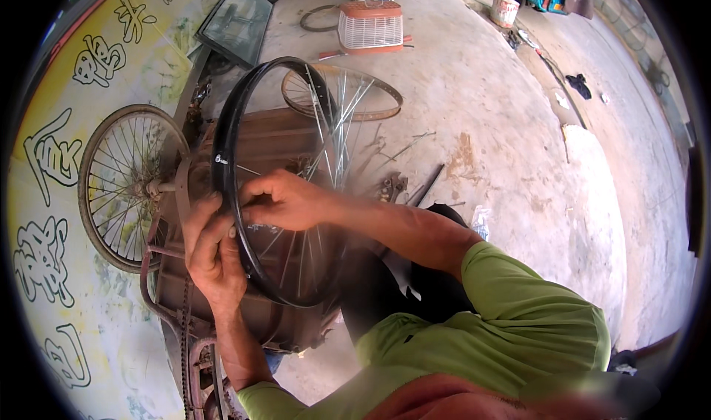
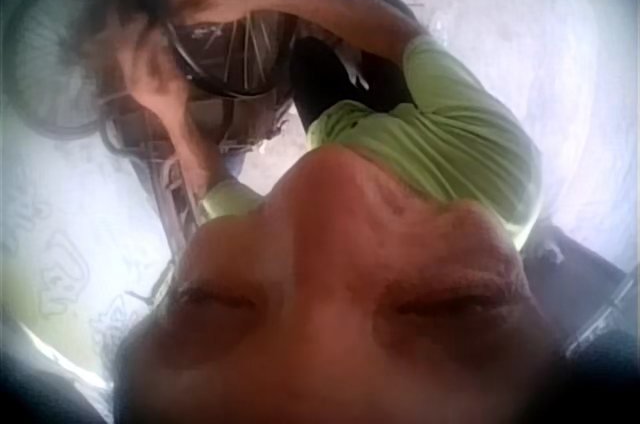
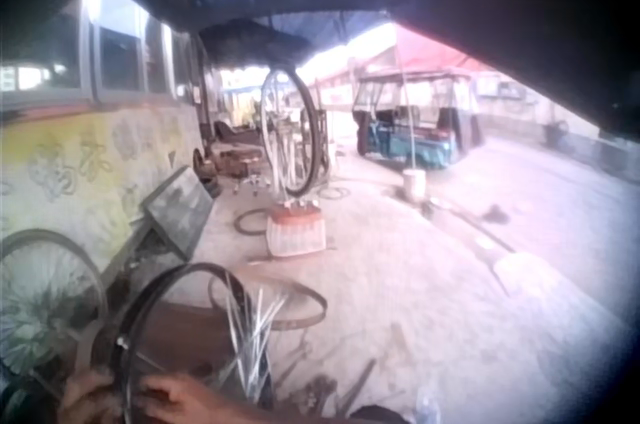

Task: The person is assembling a bicycle wheel by inserting spokes into the rim and hub. They are seen threading the spokes through the rim holes and securing them to the hub, working methodically around the wheel.

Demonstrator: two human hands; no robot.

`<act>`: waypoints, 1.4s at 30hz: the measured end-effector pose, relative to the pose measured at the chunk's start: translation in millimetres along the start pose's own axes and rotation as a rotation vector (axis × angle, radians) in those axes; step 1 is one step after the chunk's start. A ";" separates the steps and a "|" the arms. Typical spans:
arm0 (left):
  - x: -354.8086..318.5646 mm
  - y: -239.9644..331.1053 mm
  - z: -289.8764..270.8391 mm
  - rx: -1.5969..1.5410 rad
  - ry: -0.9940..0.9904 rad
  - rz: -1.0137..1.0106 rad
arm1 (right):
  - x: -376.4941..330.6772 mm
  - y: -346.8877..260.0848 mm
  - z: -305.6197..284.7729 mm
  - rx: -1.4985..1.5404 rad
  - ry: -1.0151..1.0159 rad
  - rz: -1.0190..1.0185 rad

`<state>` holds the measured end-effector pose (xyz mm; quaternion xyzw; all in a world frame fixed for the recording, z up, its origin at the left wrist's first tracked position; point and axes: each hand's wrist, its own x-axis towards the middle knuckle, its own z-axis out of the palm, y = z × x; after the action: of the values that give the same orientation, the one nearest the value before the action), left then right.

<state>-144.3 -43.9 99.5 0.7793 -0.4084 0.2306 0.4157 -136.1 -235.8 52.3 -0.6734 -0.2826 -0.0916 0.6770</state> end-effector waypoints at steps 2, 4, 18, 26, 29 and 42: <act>1.1 1.0 1.8 0.030 0.051 0.007 | 1.0 1.5 -0.7 -0.010 -0.011 0.021; 6.1 10.5 5.4 0.089 0.133 0.002 | 1.3 5.2 0.2 -0.018 0.001 0.009; 3.3 4.7 3.6 0.062 0.077 0.001 | 0.4 0.6 1.7 -0.036 -0.010 0.129; -8.4 -6.1 3.0 -0.038 0.085 -0.009 | 1.9 -3.3 7.0 -0.068 -0.014 0.044; -7.8 -3.4 5.7 -0.058 0.107 -0.043 | 3.6 1.7 7.6 -0.073 0.015 -0.023; -14.0 -12.8 1.3 -0.047 0.076 -0.052 | 2.5 10.3 13.2 -0.040 -0.008 0.100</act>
<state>-141.6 -34.6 83.1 0.7704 -0.3771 0.2396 0.4549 -132.3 -221.6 43.9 -0.7002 -0.2496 -0.0605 0.6661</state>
